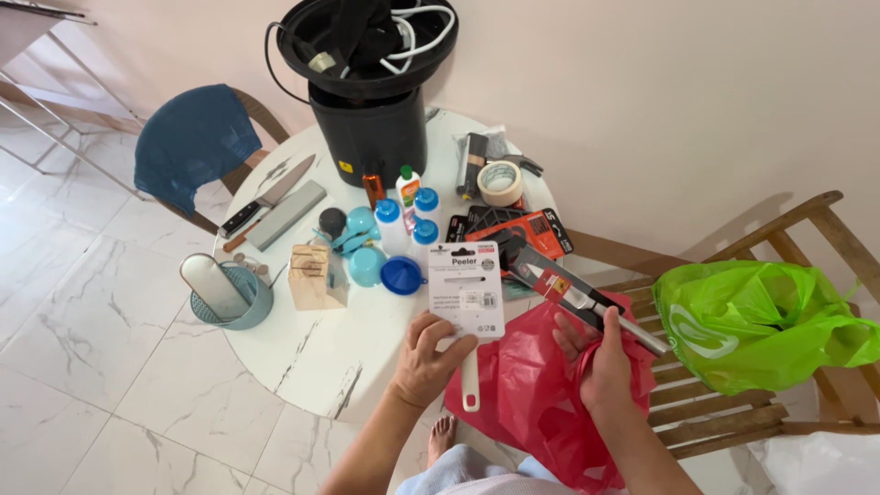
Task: The person unpacks various items from red and green plastic bags onto a round white table, including a black plastic tray, bottles, a blue baby bottle, a wooden block, and packaged tools. They arrange the items on the table and briefly handle a knife and a wooden block.
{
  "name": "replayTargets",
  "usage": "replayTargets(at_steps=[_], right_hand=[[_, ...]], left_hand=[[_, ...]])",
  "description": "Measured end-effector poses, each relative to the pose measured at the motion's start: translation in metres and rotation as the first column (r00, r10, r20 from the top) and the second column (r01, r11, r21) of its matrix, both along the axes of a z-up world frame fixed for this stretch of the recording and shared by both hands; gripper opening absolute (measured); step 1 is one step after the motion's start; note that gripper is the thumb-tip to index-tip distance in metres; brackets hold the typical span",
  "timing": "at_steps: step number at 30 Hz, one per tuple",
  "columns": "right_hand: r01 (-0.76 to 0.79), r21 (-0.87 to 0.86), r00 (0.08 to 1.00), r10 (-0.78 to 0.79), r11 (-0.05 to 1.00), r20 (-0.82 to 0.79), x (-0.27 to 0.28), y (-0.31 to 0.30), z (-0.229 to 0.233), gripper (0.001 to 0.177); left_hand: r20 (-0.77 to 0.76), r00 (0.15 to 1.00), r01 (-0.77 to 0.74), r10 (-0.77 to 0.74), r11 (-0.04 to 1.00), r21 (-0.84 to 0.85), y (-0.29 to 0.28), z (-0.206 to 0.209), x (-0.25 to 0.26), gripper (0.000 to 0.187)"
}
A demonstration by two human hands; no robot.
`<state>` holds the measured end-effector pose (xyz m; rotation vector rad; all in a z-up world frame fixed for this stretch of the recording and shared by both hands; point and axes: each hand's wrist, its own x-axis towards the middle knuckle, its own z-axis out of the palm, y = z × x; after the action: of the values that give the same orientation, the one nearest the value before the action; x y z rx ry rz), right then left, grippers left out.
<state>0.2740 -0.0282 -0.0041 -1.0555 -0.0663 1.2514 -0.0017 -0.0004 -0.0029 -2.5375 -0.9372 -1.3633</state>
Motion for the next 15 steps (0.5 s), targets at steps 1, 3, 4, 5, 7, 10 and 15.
replayTargets(at_steps=[1,3,4,5,7,10,15], right_hand=[[-0.004,0.013,1.000,0.004,1.000,-0.005,0.000,-0.002,0.001,0.046],[-0.034,0.057,0.999,0.035,0.998,-0.017,-0.002,-0.002,0.003,0.048],[-0.055,0.084,0.998,0.057,0.995,-0.024,-0.003,-0.004,0.004,0.050],[-0.077,0.111,0.996,0.080,0.991,-0.030,-0.004,-0.004,0.005,0.051],[-0.109,0.098,0.994,0.105,0.989,0.043,-0.007,-0.005,0.006,0.046],[-0.191,0.132,0.975,0.173,0.973,0.137,-0.008,-0.009,-0.001,0.042],[-0.253,0.149,0.921,0.191,0.956,0.341,-0.005,-0.019,-0.033,0.036]], left_hand=[[0.008,1.000,-0.008,0.008,1.000,0.000,0.000,-0.002,0.000,0.040],[0.023,0.999,-0.025,0.025,1.000,0.006,0.003,-0.004,0.001,0.040],[0.025,0.999,-0.027,0.027,1.000,0.011,0.005,-0.004,0.001,0.040],[0.026,0.999,-0.029,0.029,0.999,0.016,0.007,-0.004,0.001,0.040],[0.025,0.999,-0.035,0.034,0.999,0.020,0.008,-0.004,0.002,0.041],[0.021,0.999,-0.038,0.038,0.999,0.027,0.011,-0.005,0.004,0.043],[0.019,0.999,-0.034,0.033,0.999,0.011,0.013,-0.005,0.006,0.044]])
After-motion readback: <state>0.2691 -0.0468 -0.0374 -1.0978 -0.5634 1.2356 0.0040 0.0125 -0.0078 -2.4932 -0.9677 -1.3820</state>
